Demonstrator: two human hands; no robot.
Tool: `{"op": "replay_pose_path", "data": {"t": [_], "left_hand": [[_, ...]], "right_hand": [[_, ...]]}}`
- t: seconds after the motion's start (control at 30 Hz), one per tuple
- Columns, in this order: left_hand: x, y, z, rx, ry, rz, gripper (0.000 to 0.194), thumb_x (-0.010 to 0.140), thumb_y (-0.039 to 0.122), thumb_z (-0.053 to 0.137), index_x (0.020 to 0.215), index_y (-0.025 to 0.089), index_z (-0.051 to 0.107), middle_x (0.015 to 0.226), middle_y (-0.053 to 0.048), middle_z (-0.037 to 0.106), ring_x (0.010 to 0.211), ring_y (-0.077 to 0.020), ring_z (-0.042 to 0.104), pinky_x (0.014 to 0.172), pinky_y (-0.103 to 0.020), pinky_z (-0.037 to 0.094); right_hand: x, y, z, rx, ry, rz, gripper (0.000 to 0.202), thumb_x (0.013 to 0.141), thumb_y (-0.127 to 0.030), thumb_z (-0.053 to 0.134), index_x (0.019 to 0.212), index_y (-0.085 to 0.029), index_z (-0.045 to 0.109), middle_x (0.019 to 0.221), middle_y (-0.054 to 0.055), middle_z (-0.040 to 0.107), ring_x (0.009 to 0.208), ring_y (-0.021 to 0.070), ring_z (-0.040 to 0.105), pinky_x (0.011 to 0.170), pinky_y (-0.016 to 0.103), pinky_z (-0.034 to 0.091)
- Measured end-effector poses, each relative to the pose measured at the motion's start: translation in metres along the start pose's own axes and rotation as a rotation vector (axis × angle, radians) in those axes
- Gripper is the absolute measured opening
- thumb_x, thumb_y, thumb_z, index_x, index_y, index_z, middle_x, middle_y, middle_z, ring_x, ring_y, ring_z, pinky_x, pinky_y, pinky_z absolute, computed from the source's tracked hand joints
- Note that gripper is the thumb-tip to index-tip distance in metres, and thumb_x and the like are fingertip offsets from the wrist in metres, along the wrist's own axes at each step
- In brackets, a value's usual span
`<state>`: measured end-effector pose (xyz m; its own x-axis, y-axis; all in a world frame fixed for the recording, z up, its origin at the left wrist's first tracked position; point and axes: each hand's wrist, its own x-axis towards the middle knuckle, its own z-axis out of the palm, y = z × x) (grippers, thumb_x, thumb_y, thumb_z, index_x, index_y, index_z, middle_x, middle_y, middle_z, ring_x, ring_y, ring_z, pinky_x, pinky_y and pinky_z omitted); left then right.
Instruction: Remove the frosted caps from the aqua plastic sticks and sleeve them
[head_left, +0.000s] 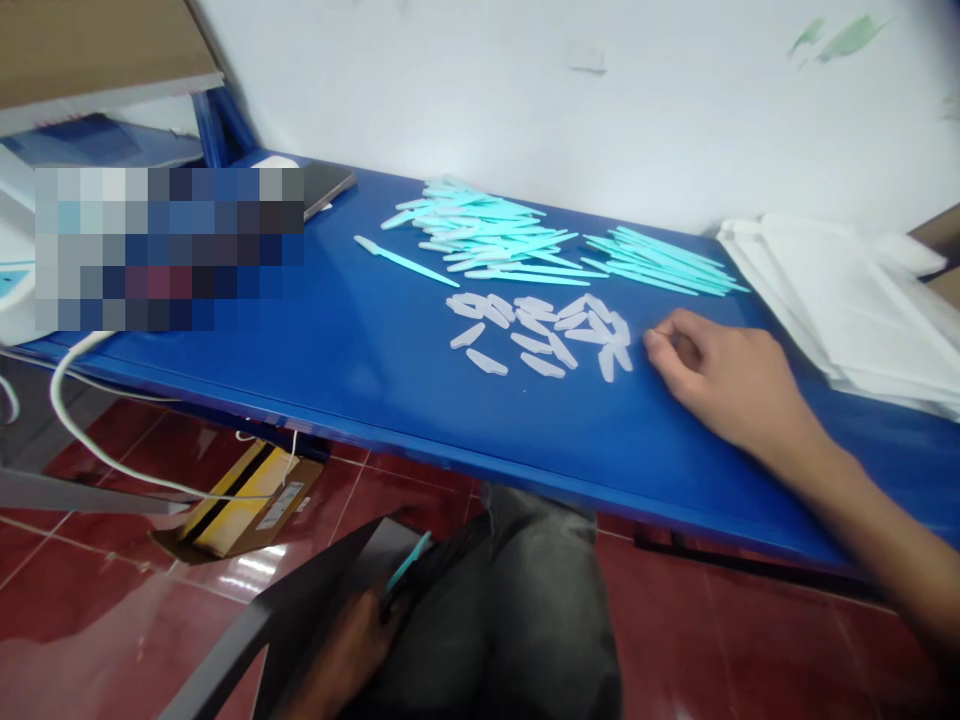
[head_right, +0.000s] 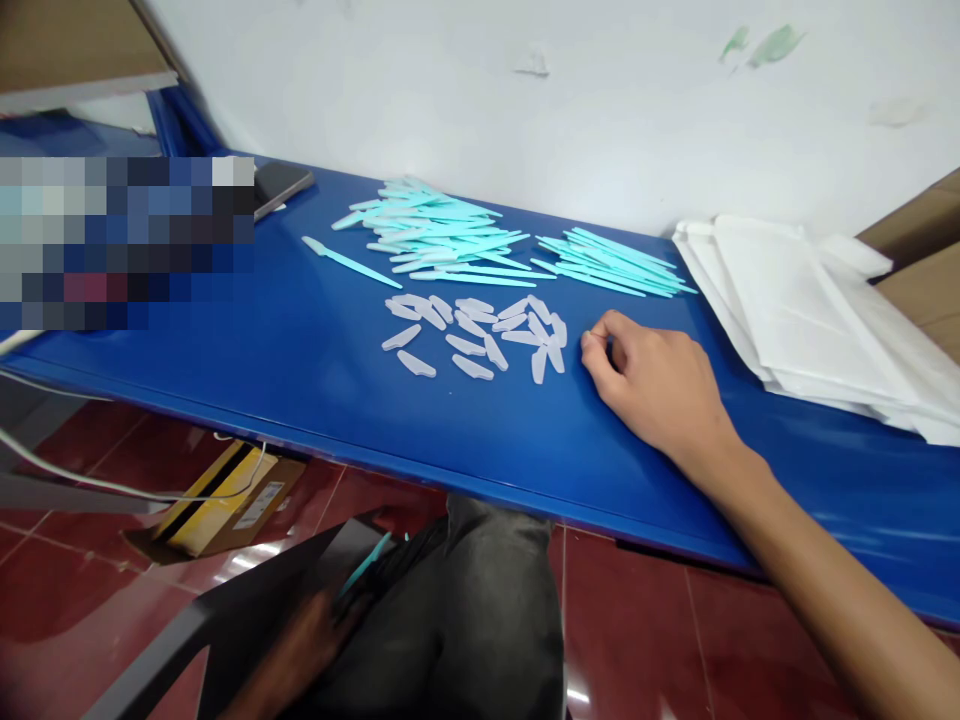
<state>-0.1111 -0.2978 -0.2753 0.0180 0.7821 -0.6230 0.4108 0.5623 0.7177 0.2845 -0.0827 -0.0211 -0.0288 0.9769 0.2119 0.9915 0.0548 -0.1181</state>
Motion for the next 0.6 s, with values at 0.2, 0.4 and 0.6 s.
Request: {"op": "replay_pose_path", "data": {"t": [0.2, 0.4, 0.6], "left_hand": [[0.004, -0.019, 0.005, 0.159, -0.088, 0.11, 0.03, 0.085, 0.047, 0.062, 0.104, 0.028, 0.074, 0.097, -0.005, 0.078, 0.096, -0.0312, 0.072, 0.089, -0.035, 0.051], [-0.002, -0.017, 0.005, 0.19, 0.016, 0.144, 0.035, 0.087, 0.05, 0.058, 0.111, 0.027, 0.07, 0.102, -0.007, 0.077, 0.102, -0.0318, 0.071, 0.091, -0.035, 0.05], [-0.033, 0.035, 0.009, 0.237, 0.089, 0.233, 0.028, 0.083, 0.046, 0.062, 0.098, 0.023, 0.068, 0.088, -0.008, 0.074, 0.086, -0.0308, 0.071, 0.081, -0.035, 0.049]], "right_hand": [[0.0, 0.0, -0.001, 0.012, -0.003, -0.006, 0.026, 0.096, -0.044, 0.044, 0.091, -0.024, 0.061, 0.062, 0.001, 0.06, 0.056, 0.0188, 0.051, 0.058, 0.031, 0.031], [-0.001, 0.001, 0.0, 0.023, 0.014, -0.006, 0.029, 0.096, -0.044, 0.045, 0.092, -0.023, 0.064, 0.065, 0.001, 0.062, 0.057, 0.0194, 0.052, 0.057, 0.031, 0.031], [-0.004, 0.001, -0.001, 0.003, 0.025, -0.003, 0.032, 0.097, -0.044, 0.042, 0.096, -0.022, 0.066, 0.072, 0.003, 0.067, 0.063, 0.0216, 0.058, 0.058, 0.031, 0.031]]}}
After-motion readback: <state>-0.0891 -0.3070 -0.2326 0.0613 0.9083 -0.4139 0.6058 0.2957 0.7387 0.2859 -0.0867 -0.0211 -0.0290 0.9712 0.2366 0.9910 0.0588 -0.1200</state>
